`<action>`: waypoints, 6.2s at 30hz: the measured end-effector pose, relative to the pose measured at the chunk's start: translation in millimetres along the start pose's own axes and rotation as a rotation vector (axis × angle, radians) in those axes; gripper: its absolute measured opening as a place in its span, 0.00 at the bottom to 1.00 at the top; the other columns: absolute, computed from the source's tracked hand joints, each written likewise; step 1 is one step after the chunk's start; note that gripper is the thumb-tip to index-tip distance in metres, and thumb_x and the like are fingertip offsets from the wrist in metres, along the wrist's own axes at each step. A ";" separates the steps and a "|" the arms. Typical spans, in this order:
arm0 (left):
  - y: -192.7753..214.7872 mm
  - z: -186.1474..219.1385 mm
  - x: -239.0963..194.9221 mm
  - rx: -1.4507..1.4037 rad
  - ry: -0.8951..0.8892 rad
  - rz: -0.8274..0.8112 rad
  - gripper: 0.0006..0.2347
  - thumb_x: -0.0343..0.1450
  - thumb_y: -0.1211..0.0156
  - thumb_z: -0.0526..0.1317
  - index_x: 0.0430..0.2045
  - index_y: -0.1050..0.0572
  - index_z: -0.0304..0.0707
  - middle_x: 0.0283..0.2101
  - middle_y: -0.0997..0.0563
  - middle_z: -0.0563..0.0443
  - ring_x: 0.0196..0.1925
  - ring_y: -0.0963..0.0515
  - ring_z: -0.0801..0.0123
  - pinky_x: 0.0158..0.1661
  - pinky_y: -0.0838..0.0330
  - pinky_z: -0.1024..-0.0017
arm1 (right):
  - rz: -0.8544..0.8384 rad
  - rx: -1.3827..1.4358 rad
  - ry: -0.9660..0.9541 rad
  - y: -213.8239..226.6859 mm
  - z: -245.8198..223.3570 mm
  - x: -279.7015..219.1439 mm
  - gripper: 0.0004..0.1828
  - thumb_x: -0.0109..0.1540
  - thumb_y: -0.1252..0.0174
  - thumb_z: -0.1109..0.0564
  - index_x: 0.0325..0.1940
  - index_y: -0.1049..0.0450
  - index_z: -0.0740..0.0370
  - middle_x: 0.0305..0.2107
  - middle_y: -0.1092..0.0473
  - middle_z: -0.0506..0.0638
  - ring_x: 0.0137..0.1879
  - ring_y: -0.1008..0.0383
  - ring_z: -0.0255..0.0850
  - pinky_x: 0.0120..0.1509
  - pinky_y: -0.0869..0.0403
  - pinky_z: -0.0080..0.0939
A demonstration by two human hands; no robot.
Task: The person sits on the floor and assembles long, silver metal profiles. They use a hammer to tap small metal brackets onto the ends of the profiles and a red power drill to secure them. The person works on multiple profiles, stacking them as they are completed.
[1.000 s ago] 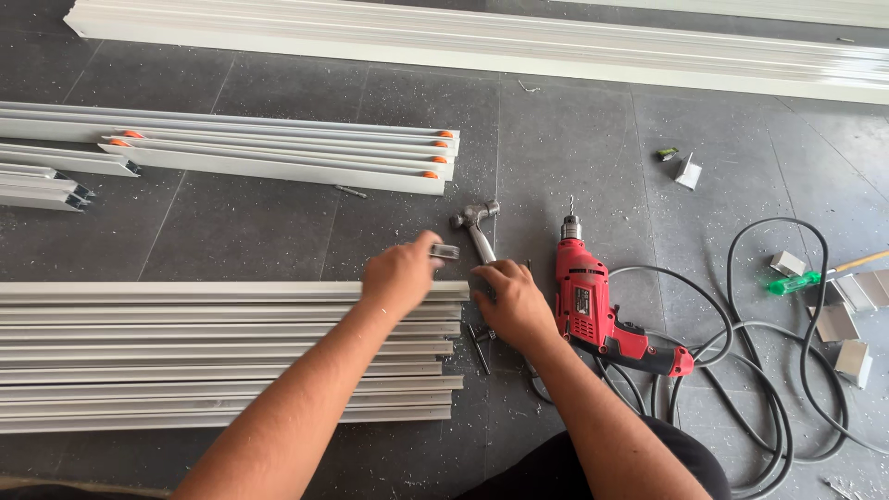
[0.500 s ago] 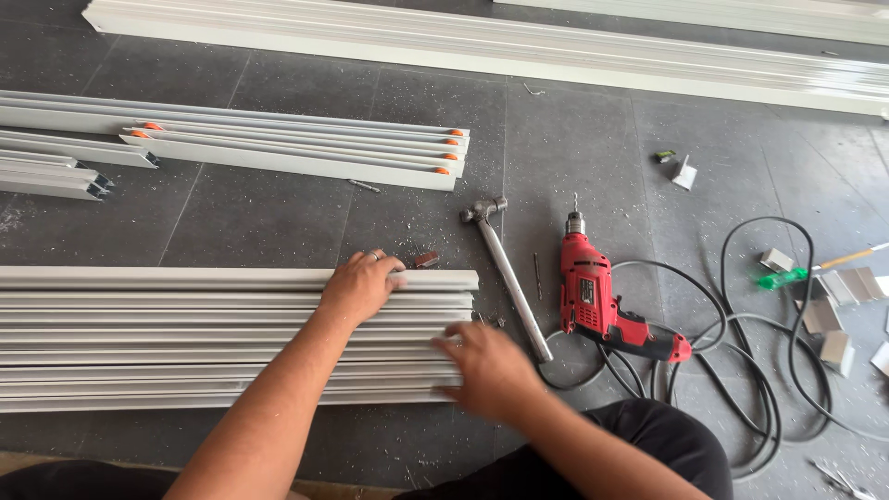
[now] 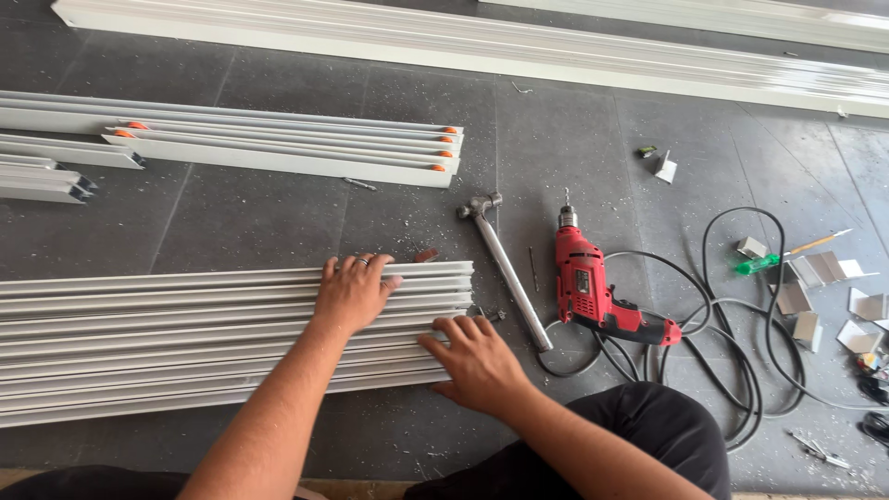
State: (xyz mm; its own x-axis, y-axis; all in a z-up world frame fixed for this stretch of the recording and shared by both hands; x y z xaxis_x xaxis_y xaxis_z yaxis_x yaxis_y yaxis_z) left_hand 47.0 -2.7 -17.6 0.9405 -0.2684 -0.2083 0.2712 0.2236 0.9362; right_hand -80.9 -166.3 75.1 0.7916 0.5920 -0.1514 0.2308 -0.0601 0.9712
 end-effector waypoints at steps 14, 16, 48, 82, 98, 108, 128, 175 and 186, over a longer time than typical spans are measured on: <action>4.2 6.2 -58.0 0.048 0.102 0.225 0.35 0.71 0.67 0.70 0.70 0.45 0.54 0.74 0.46 0.45 0.76 0.52 0.49 0.66 0.65 0.29 | 0.109 -0.221 -0.703 11.7 176.7 -65.6 0.52 0.47 0.37 0.61 0.74 0.47 0.50 0.67 0.47 0.63 0.63 0.35 0.64 0.65 0.32 0.60; 3.4 7.7 -55.7 0.049 0.130 0.188 0.35 0.70 0.68 0.70 0.70 0.46 0.55 0.75 0.47 0.47 0.76 0.53 0.50 0.66 0.65 0.28 | 0.115 -0.367 -0.664 -1.3 178.6 -64.3 0.54 0.49 0.37 0.60 0.78 0.51 0.50 0.69 0.50 0.69 0.61 0.34 0.65 0.66 0.31 0.59; -3.9 22.4 -83.3 0.074 0.196 0.150 0.33 0.71 0.69 0.70 0.72 0.51 0.64 0.78 0.54 0.54 0.78 0.56 0.56 0.69 0.66 0.34 | -0.482 0.294 -0.472 172.0 45.5 -90.3 0.48 0.49 0.26 0.41 0.73 0.37 0.31 0.45 0.19 0.47 0.44 0.15 0.43 0.61 0.23 0.45; -2.2 24.1 -85.6 0.085 0.192 0.150 0.33 0.71 0.72 0.68 0.72 0.52 0.61 0.77 0.54 0.49 0.77 0.56 0.53 0.68 0.68 0.34 | -0.639 0.103 -0.517 166.8 4.1 -66.6 0.46 0.49 0.30 0.42 0.72 0.36 0.31 0.36 0.18 0.49 0.43 0.15 0.44 0.59 0.23 0.45; -0.5 22.8 -82.7 0.054 0.201 0.084 0.34 0.71 0.71 0.68 0.73 0.57 0.61 0.78 0.59 0.50 0.78 0.60 0.54 0.68 0.71 0.34 | -0.873 -0.292 -0.183 177.7 -53.3 -19.9 0.38 0.53 0.37 0.45 0.68 0.38 0.34 0.34 0.25 0.49 0.36 0.21 0.47 0.41 0.23 0.50; -3.3 23.3 -82.5 0.049 0.198 0.074 0.34 0.72 0.71 0.67 0.73 0.58 0.60 0.78 0.60 0.49 0.78 0.61 0.53 0.68 0.73 0.34 | -0.954 -0.356 -0.067 172.6 -49.9 -17.9 0.37 0.58 0.38 0.44 0.70 0.43 0.34 0.35 0.28 0.52 0.35 0.22 0.48 0.39 0.23 0.51; -1.5 28.7 -86.5 0.032 0.208 0.040 0.34 0.72 0.71 0.67 0.73 0.57 0.60 0.78 0.60 0.51 0.78 0.62 0.54 0.68 0.71 0.34 | -0.984 -0.489 0.311 154.4 -57.1 4.3 0.40 0.53 0.32 0.53 0.68 0.39 0.45 0.36 0.28 0.54 0.41 0.23 0.50 0.43 0.22 0.53; -1.8 23.6 -80.0 0.022 0.205 0.085 0.34 0.71 0.70 0.68 0.73 0.55 0.61 0.78 0.60 0.50 0.78 0.61 0.52 0.68 0.70 0.34 | -0.754 -0.122 -0.298 182.2 15.2 -6.7 0.42 0.51 0.31 0.42 0.69 0.34 0.27 0.35 0.18 0.42 0.34 0.16 0.39 0.48 0.20 0.42; -4.6 24.1 -80.7 0.045 0.200 0.076 0.34 0.71 0.71 0.68 0.73 0.57 0.61 0.78 0.62 0.49 0.78 0.61 0.52 0.68 0.70 0.33 | -0.857 -0.242 -0.175 175.2 -3.5 -13.1 0.39 0.57 0.37 0.41 0.72 0.40 0.27 0.38 0.24 0.44 0.38 0.19 0.40 0.43 0.20 0.43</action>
State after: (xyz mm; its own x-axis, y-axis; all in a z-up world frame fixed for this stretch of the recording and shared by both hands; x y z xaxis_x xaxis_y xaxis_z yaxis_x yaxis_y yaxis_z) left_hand -35.1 -4.7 1.8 0.9810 -0.0597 -0.1847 0.1929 0.1930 0.9620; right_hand -52.8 -181.7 247.9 0.4826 0.2246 -0.8466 0.6705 0.5272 0.5221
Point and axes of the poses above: each hand's wrist, its own x-axis towards the middle knuckle, its own y-axis out of the back of the hand, z = x × y, the point moved 6 cm from there along x, towards the middle knuckle
